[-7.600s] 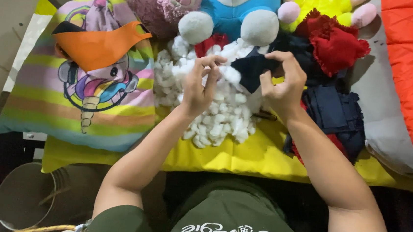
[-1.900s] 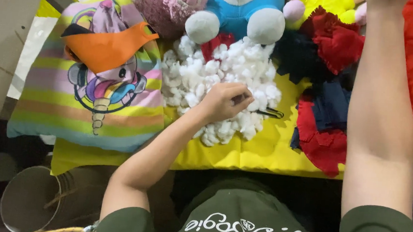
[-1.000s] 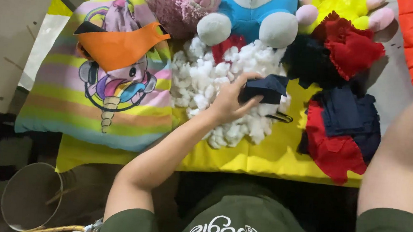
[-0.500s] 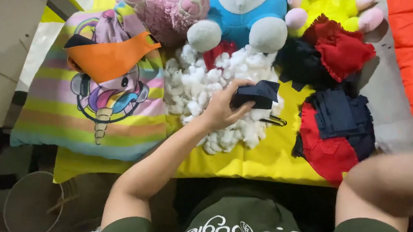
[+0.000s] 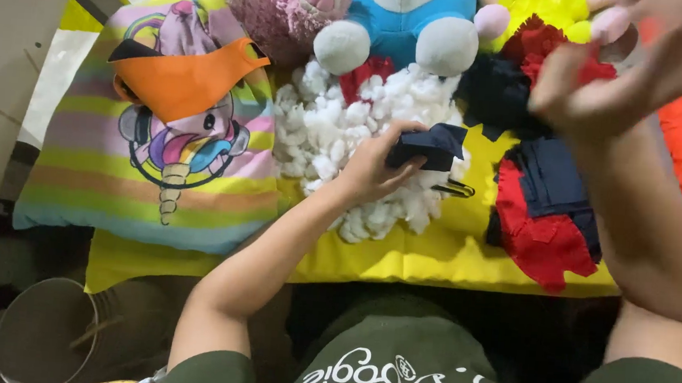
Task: Stuffing small fabric toy components with white fiberfill stuffing at a natural pace.
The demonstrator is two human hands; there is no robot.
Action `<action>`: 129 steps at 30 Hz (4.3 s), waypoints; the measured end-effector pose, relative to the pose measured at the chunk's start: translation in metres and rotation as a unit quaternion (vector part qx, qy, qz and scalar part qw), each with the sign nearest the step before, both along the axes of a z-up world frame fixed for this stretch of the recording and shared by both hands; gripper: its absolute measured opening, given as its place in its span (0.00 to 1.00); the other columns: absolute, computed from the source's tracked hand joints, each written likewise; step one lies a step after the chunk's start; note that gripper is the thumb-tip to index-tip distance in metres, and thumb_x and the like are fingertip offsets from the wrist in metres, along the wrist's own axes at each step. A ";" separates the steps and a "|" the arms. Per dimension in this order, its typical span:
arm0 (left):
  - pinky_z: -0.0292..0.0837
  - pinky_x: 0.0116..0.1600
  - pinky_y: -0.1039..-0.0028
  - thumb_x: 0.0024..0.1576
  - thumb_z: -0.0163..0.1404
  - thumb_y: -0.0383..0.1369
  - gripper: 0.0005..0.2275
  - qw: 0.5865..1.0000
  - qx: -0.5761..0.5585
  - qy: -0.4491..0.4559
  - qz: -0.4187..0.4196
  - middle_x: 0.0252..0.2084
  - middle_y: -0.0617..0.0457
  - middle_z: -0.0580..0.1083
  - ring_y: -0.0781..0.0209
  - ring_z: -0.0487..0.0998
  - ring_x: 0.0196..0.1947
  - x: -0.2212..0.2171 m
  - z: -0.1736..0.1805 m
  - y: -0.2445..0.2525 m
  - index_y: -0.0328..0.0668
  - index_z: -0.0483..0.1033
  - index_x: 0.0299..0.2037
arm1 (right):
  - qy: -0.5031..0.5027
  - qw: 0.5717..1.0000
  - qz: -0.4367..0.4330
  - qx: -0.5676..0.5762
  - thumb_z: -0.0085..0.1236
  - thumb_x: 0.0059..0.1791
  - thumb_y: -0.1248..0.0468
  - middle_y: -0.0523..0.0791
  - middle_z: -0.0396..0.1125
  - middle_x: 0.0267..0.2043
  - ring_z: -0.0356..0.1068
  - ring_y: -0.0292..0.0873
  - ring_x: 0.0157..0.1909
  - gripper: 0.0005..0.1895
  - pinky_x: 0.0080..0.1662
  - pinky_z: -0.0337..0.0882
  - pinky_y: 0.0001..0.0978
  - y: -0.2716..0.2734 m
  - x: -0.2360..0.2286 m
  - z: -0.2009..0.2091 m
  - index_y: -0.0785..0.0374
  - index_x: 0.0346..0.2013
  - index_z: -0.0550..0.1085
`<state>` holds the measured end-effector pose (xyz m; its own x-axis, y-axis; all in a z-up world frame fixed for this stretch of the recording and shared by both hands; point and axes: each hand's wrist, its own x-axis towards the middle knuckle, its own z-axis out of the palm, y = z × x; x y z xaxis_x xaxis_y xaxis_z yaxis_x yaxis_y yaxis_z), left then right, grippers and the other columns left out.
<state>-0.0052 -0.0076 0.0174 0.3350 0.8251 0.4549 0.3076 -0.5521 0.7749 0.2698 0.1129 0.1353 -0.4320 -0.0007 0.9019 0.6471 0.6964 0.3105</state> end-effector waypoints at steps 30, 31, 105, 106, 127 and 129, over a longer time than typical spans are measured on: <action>0.77 0.48 0.54 0.59 0.55 0.38 0.20 0.993 -0.043 -0.065 0.083 0.43 0.45 0.80 0.37 0.82 0.44 0.002 -0.005 0.005 0.60 0.69 0.62 | -0.037 0.961 0.216 -0.169 0.60 0.54 0.49 0.51 0.77 0.43 0.76 0.55 0.41 0.18 0.41 0.75 0.46 -0.031 -0.028 -0.132 0.59 0.29 0.76; 0.77 0.48 0.54 0.58 0.55 0.36 0.20 0.993 -0.055 -0.071 0.079 0.42 0.44 0.80 0.37 0.82 0.44 0.003 -0.002 0.006 0.59 0.69 0.62 | -0.014 0.960 0.260 -0.104 0.61 0.53 0.54 0.56 0.77 0.45 0.76 0.60 0.40 0.13 0.41 0.77 0.50 -0.046 -0.041 -0.131 0.61 0.32 0.77; 0.83 0.49 0.72 0.61 0.55 0.23 0.25 0.969 -0.172 -0.170 -0.048 0.46 0.46 0.80 0.62 0.82 0.45 0.001 0.009 0.012 0.57 0.66 0.67 | -0.060 0.846 0.307 -0.431 0.69 0.47 0.72 0.55 0.70 0.55 0.72 0.56 0.46 0.07 0.41 0.76 0.41 -0.044 -0.028 -0.110 0.65 0.39 0.83; 0.83 0.50 0.71 0.62 0.54 0.24 0.23 0.971 -0.169 -0.164 -0.046 0.48 0.46 0.80 0.63 0.81 0.47 0.001 0.010 0.013 0.56 0.67 0.67 | -0.058 0.859 0.298 -0.413 0.70 0.46 0.72 0.56 0.70 0.55 0.72 0.55 0.47 0.06 0.42 0.77 0.41 -0.043 -0.027 -0.114 0.65 0.37 0.84; 0.79 0.37 0.73 0.65 0.53 0.29 0.04 0.950 0.282 -0.014 0.135 0.37 0.49 0.79 0.61 0.78 0.30 0.003 -0.007 0.018 0.40 0.77 0.46 | -0.099 0.907 0.253 -0.321 0.64 0.55 0.67 0.60 0.69 0.57 0.68 0.60 0.54 0.19 0.55 0.73 0.51 -0.062 -0.036 -0.096 0.69 0.60 0.73; 0.75 0.39 0.69 0.63 0.54 0.29 0.04 0.945 0.282 -0.001 0.164 0.37 0.48 0.78 0.57 0.76 0.31 -0.006 0.006 0.017 0.38 0.76 0.42 | -0.104 0.906 0.239 -0.333 0.63 0.54 0.69 0.60 0.69 0.58 0.69 0.60 0.55 0.18 0.55 0.74 0.51 -0.062 -0.037 -0.096 0.70 0.58 0.73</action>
<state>-0.0116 0.0092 0.0238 0.1021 0.5103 0.8539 0.5332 -0.7527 0.3861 0.2333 0.0508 0.0398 -0.6868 0.2811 0.6703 0.1972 0.9597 -0.2004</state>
